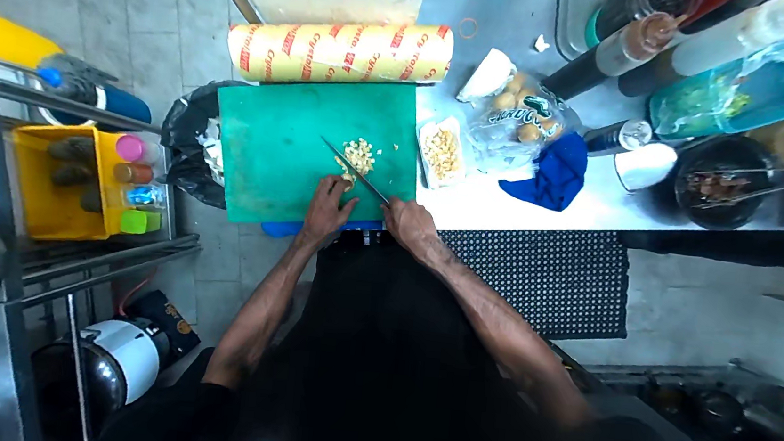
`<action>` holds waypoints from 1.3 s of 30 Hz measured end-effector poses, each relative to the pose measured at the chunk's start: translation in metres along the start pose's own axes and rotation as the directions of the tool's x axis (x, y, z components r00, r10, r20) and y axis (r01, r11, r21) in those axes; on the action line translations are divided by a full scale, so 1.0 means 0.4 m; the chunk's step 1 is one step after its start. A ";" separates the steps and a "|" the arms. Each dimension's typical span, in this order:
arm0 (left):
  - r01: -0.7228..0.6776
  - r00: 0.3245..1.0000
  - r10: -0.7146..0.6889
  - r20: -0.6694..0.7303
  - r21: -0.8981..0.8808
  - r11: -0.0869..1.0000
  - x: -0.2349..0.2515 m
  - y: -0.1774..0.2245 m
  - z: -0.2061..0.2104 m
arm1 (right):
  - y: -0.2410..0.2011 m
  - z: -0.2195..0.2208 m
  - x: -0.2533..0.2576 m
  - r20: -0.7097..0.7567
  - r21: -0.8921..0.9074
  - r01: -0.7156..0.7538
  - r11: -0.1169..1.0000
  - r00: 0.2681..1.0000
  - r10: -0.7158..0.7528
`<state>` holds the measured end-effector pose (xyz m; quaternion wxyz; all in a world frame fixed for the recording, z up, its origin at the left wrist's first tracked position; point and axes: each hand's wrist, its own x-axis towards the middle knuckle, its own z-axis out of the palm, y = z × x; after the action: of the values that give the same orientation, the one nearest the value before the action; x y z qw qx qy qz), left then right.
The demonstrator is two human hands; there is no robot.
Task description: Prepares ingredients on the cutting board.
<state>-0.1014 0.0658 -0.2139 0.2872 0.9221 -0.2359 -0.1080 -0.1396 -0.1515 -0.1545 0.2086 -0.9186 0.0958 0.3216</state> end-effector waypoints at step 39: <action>-0.087 0.996 0.087 0.014 0.016 0.996 0.041 -0.097 -0.030 | -0.030 -0.008 0.052 -0.064 0.034 0.143 0.989 0.988 -0.141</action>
<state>-0.0686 0.0915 -0.2278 0.2822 0.9125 -0.2788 -0.0996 -0.1180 -0.1429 -0.1615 0.2456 -0.9284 0.0426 0.2754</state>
